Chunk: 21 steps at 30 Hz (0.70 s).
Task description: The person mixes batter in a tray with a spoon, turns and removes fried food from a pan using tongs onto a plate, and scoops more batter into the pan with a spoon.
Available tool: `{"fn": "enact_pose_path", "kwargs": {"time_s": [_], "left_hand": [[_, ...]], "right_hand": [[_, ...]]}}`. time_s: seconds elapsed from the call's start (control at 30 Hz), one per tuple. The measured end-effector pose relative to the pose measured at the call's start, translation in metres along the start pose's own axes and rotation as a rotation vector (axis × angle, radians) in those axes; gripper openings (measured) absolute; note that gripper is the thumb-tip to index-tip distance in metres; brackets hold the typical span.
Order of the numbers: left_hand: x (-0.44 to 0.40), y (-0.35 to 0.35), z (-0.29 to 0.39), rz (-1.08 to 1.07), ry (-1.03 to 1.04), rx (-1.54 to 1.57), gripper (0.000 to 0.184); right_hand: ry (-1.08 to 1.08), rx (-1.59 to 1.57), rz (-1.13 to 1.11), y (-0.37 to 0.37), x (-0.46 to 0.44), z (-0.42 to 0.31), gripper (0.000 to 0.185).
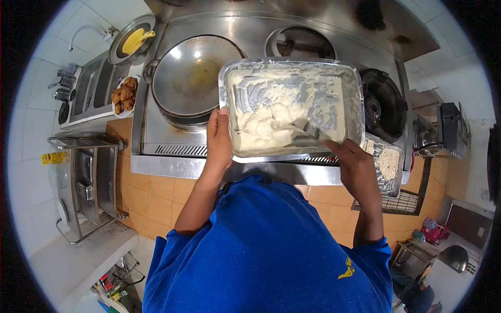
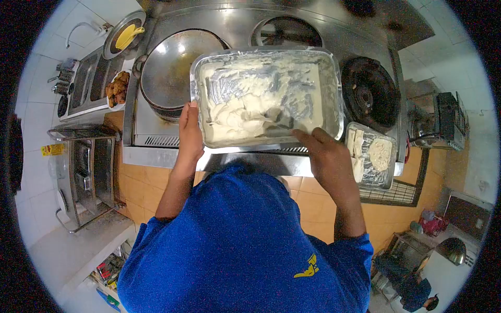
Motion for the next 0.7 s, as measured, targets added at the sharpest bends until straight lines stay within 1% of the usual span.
{"fn": "enact_pose_path", "kwargs": {"time_s": [0.07, 0.1, 0.17, 0.23, 0.3, 0.33, 0.37, 0.4, 0.5, 0.57, 0.6, 0.63, 0.67, 0.7], "left_hand": [[0.002, 0.003, 0.006, 0.069, 0.012, -0.015, 0.026], [0.001, 0.001, 0.004, 0.065, 0.017, -0.008, 0.026], [0.003, -0.003, -0.004, 0.07, 0.024, 0.004, 0.026], [0.012, 0.001, 0.0, 0.129, 0.028, -0.002, 0.027], [0.025, 0.011, 0.009, 0.217, 0.035, -0.01, 0.027], [0.027, 0.009, 0.005, 0.207, 0.053, -0.083, 0.027], [0.031, 0.011, 0.002, 0.255, 0.043, -0.088, 0.027], [0.028, 0.008, -0.001, 0.304, 0.033, -0.094, 0.027], [0.027, 0.009, -0.003, 0.437, 0.026, -0.128, 0.027], [0.03, 0.011, -0.008, 0.523, 0.021, -0.136, 0.027], [0.032, 0.003, -0.02, 0.539, 0.049, -0.196, 0.026], [0.033, 0.012, -0.019, 0.573, 0.04, -0.187, 0.026], [0.035, 0.015, -0.021, 0.606, 0.031, -0.176, 0.027], [0.036, 0.016, -0.024, 0.637, 0.019, -0.165, 0.027]], "right_hand": [[0.022, -0.022, 0.02, -0.006, -0.007, -0.002, 0.042], [0.029, -0.036, 0.027, -0.007, -0.01, -0.001, 0.041], [-0.047, -0.041, -0.053, -0.004, -0.014, 0.003, 0.042], [-0.13, -0.036, -0.14, -0.007, -0.018, 0.007, 0.043], [-0.135, -0.013, -0.119, -0.017, -0.025, 0.021, 0.044], [-0.131, -0.017, -0.114, -0.024, -0.032, 0.031, 0.044], [-0.127, -0.023, -0.11, -0.03, -0.042, 0.041, 0.044], [-0.157, -0.019, -0.135, -0.022, -0.062, 0.051, 0.044], [-0.34, -0.038, -0.132, -0.005, -0.11, 0.055, 0.045], [-0.436, -0.023, -0.262, 0.009, -0.126, 0.061, 0.046], [-0.472, -0.013, -0.337, 0.008, -0.133, 0.067, 0.046], [-0.504, -0.001, -0.415, -0.002, -0.138, 0.075, 0.046], [-0.522, -0.008, -0.458, -0.007, -0.146, 0.082, 0.045], [-0.542, -0.036, -0.45, -0.009, -0.155, 0.084, 0.045]]}}
Point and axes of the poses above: each hand's wrist, its own x-axis away from the middle knuckle, its own y-axis out of the palm, z = x × y, the point moved 6 cm from there along -x, towards the middle knuckle, and after that the axes turned 8 degrees about -z, right-handed, at the moved point
